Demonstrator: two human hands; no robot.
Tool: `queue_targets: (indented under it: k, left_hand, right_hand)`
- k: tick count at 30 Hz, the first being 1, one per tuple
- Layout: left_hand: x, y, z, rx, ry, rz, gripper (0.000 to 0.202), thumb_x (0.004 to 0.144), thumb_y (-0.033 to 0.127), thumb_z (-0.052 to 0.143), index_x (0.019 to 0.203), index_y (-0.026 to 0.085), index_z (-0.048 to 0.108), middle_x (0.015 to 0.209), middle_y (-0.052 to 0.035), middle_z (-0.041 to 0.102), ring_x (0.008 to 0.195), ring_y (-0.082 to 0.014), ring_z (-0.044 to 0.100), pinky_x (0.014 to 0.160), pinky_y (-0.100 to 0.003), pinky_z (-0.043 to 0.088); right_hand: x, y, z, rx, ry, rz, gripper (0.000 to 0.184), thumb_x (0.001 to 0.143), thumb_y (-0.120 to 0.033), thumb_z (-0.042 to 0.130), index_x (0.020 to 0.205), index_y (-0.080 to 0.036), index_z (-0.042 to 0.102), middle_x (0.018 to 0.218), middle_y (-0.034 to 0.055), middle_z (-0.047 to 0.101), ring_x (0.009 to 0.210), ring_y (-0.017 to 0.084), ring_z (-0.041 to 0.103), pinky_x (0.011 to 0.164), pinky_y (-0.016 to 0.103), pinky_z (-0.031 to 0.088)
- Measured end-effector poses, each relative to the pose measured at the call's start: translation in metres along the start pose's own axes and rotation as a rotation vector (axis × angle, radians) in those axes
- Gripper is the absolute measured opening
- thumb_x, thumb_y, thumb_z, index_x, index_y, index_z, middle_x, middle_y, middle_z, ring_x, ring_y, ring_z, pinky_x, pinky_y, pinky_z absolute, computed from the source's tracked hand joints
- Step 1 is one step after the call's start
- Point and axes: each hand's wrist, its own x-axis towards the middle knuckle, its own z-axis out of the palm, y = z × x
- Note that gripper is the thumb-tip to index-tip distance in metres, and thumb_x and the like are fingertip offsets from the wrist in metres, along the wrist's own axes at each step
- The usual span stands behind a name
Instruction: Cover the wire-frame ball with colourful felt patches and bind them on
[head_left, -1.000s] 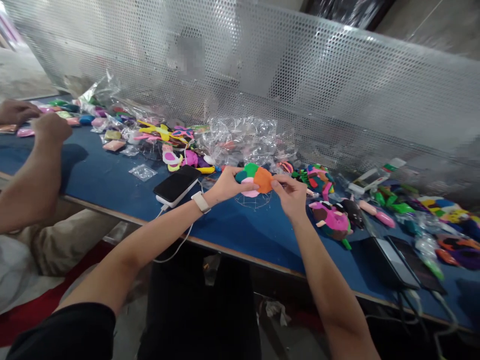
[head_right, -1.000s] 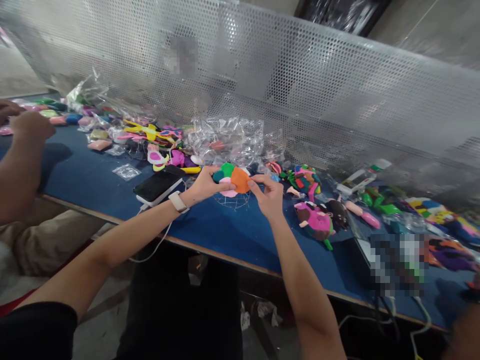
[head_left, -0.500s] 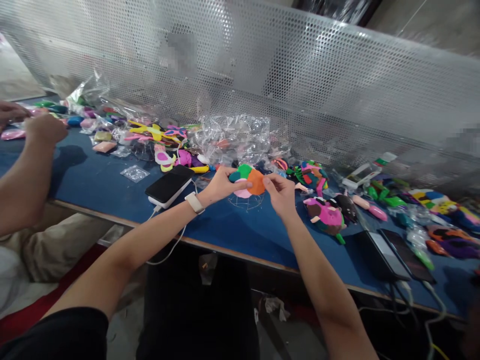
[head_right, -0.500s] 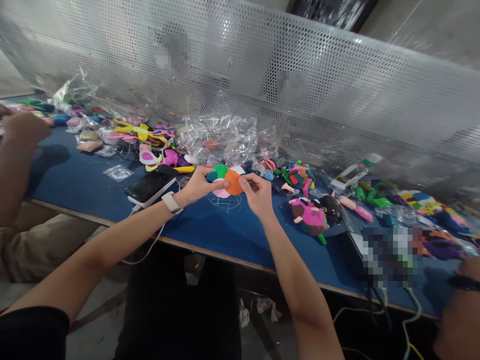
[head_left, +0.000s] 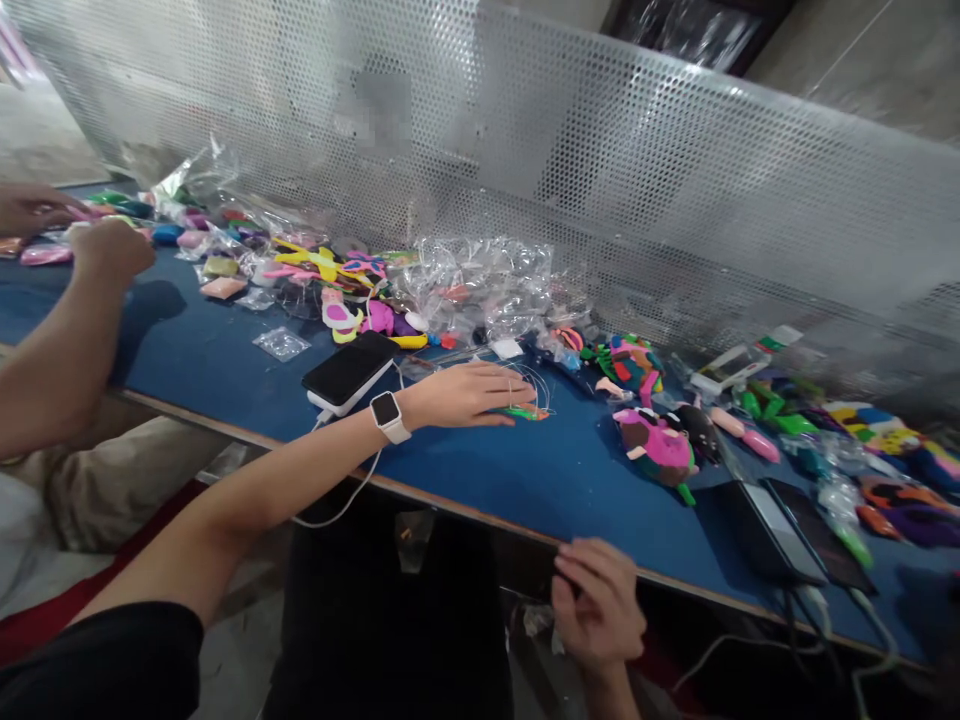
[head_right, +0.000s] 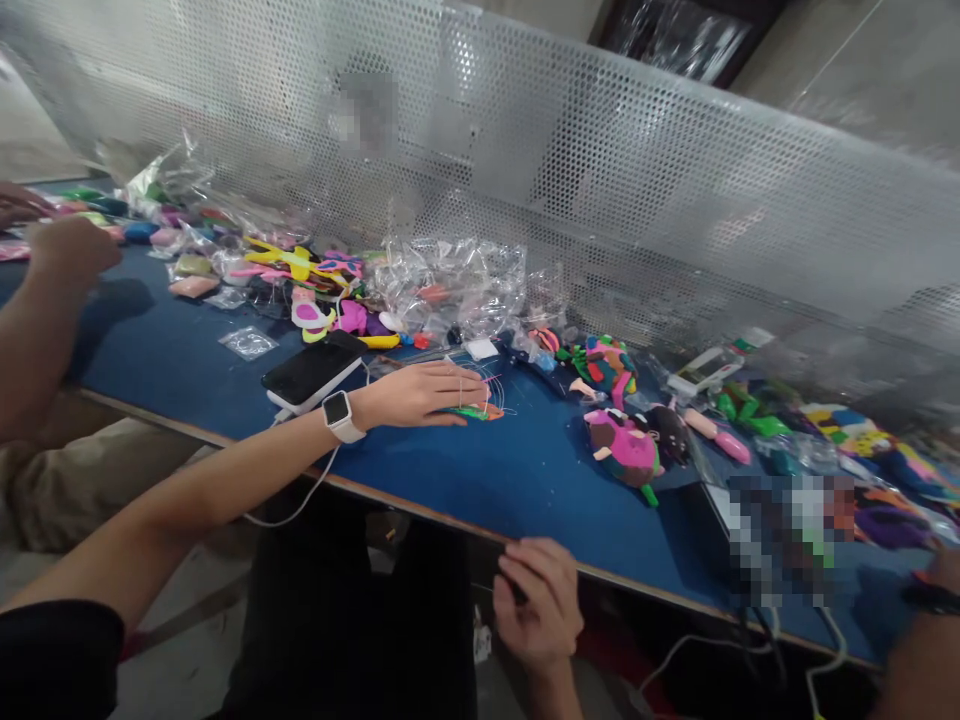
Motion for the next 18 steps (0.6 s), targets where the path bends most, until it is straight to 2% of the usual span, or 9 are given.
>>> queue_targets:
  k: [4,8,11,14,18]
  left_hand:
    - [-0.011,0.016,-0.005,0.071,-0.274,-0.005,0.064,0.112,0.055,0.065,0.166,0.022,0.06,0.174,-0.0125,0.059,0.169,-0.0302,0.048,0.144,-0.049,0.035]
    - [-0.028,0.03,-0.001,0.128,-0.447,-0.073,0.072,0.112,0.066,0.06,0.167,0.021,0.059,0.176,-0.0131,0.055,0.169,-0.0317,0.047,0.146,-0.05,0.025]
    - [-0.038,0.036,0.007,0.138,-0.51,-0.084,0.081,0.113,0.07,0.052,0.172,0.015,0.052,0.178,-0.0165,0.051,0.169,-0.0305,0.048,0.146,-0.047,0.025]
    - [-0.044,0.041,0.012,0.147,-0.558,-0.11,0.092,0.113,0.075,0.044,0.177,0.009,0.041,0.18,-0.0189,0.047,0.17,-0.0313,0.046,0.145,-0.046,0.025]
    - [-0.045,0.042,0.014,0.143,-0.577,-0.131,0.093,0.114,0.076,0.037,0.18,0.011,0.035,0.183,-0.0161,0.043,0.173,-0.0284,0.041,0.147,-0.043,0.018]
  right_hand:
    - [-0.088,-0.04,0.006,0.011,-0.162,0.166,0.017,0.097,-0.009,0.074,0.103,-0.024,0.079,0.093,0.0065,0.082,0.085,0.025,0.079,0.074,0.043,0.069]
    - [-0.14,-0.063,0.023,0.074,-0.322,0.356,0.014,0.103,-0.016,0.07,0.102,-0.026,0.078,0.094,0.0051,0.082,0.084,0.024,0.08,0.075,0.04,0.068]
    - [-0.16,-0.072,0.034,0.102,-0.363,0.451,0.011,0.105,-0.021,0.07,0.101,-0.028,0.078,0.095,0.0048,0.083,0.09,0.026,0.082,0.08,0.043,0.069]
    - [-0.169,-0.077,0.045,0.185,-0.391,0.491,0.012,0.104,-0.021,0.07,0.1,-0.029,0.078,0.095,0.0046,0.083,0.092,0.027,0.081,0.08,0.044,0.07]
    - [-0.17,-0.08,0.054,0.259,-0.424,0.496,0.013,0.104,-0.022,0.07,0.097,-0.029,0.078,0.093,0.0044,0.083,0.092,0.028,0.081,0.08,0.045,0.071]
